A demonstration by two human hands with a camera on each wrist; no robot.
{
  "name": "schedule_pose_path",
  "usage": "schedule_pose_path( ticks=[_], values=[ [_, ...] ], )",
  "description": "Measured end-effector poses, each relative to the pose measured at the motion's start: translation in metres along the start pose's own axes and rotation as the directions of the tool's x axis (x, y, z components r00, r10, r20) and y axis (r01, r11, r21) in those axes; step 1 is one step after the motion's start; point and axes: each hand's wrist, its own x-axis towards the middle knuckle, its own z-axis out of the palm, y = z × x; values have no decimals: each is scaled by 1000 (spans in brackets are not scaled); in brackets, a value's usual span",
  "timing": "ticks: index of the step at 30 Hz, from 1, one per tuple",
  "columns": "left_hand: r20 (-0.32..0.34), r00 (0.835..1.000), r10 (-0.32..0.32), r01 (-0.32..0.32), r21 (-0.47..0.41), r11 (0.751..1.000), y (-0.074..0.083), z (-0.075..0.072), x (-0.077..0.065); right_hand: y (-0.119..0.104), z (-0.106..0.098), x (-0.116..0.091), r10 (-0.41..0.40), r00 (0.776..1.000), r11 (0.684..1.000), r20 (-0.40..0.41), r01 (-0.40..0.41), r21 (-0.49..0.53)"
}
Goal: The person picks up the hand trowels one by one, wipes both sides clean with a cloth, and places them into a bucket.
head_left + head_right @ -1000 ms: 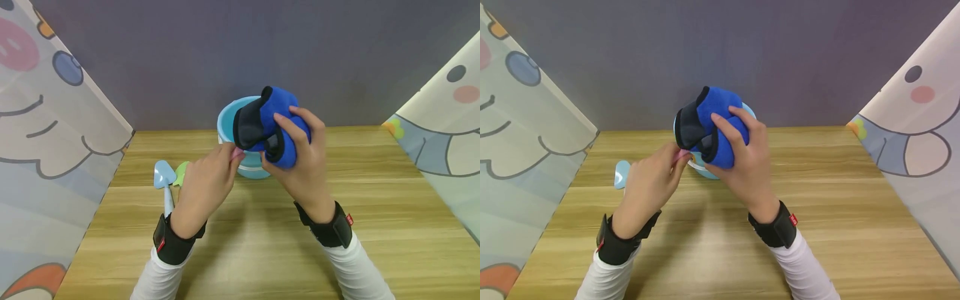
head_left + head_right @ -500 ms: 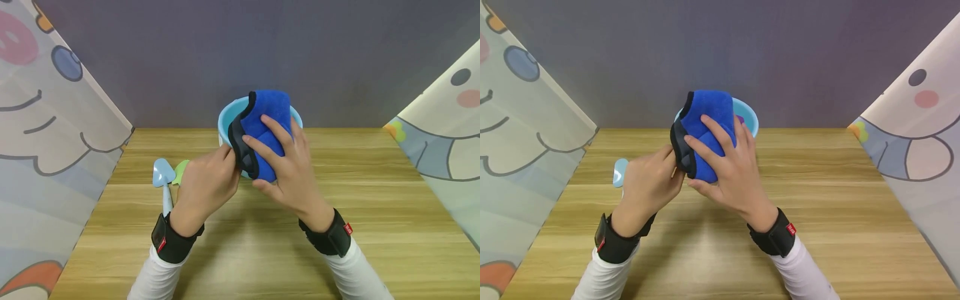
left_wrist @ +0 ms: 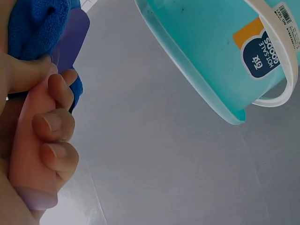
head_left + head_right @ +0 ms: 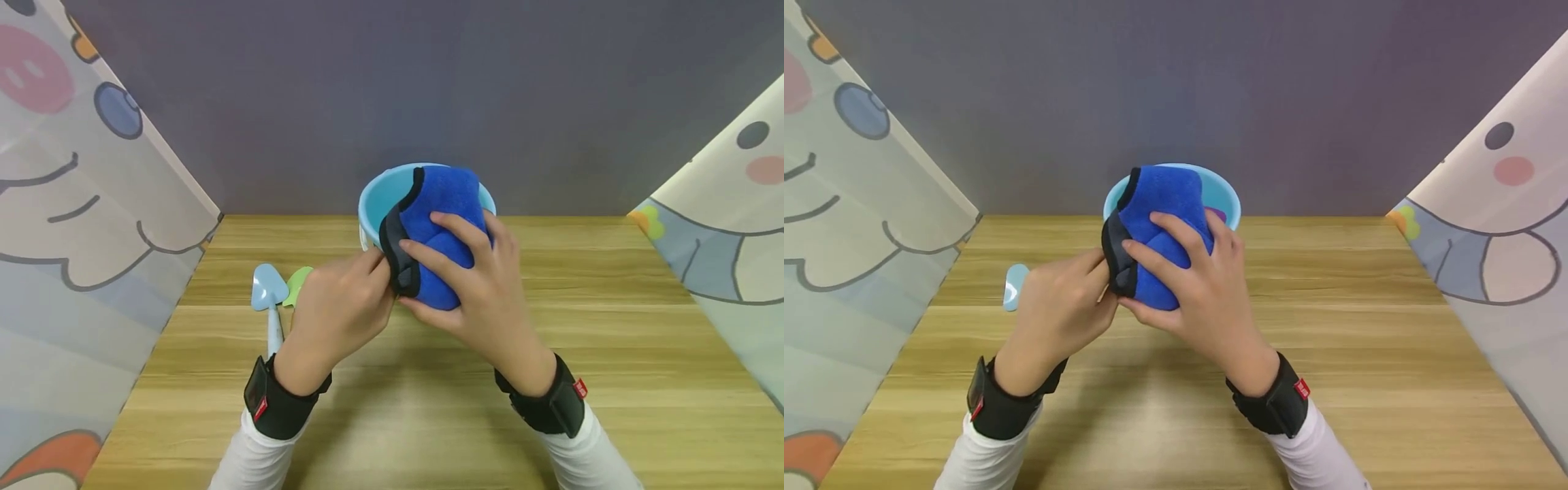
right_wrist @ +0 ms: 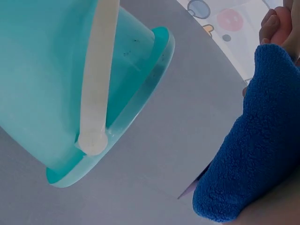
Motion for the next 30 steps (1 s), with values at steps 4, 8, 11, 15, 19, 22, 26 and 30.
schedule_pose_path(
  ticks=[4, 8, 11, 15, 19, 22, 26, 30],
  values=[
    [-15, 1000, 3, -2, 6, 1000, 1, -1, -1, -2, 1, 0, -1, 999, 1000, -35, 0, -15],
    [-21, 1000, 8, -8, 13, 1000, 1, -2, -3, -4, 2, -1, 5, 999, 1000, -50, -6, -19],
    [-22, 1000, 15, -15, 15, 1000, 1, -3, -3, -4, 2, -2, 18, 998, 1000, -52, -18, -13],
    [-27, 999, 20, -19, 13, 1000, 2, -2, -2, -1, 0, -1, 29, 999, 1000, -44, -29, -1],
    [-24, 1000, 18, -18, 12, 1000, 4, 0, -4, 1, -1, -2, 34, 999, 999, -28, -34, 5],
    [-27, 999, 22, -22, 12, 1000, 4, -1, -5, 1, -1, -2, 33, 999, 999, -32, -33, 7],
    [-41, 999, 34, -33, 16, 999, 3, -2, -3, 4, -2, -1, 47, 997, 999, -58, -46, 21],
    [-41, 999, 36, -36, 8, 999, 2, -2, -2, 7, -2, 0, 74, 995, 997, -70, -72, 41]
  ],
)
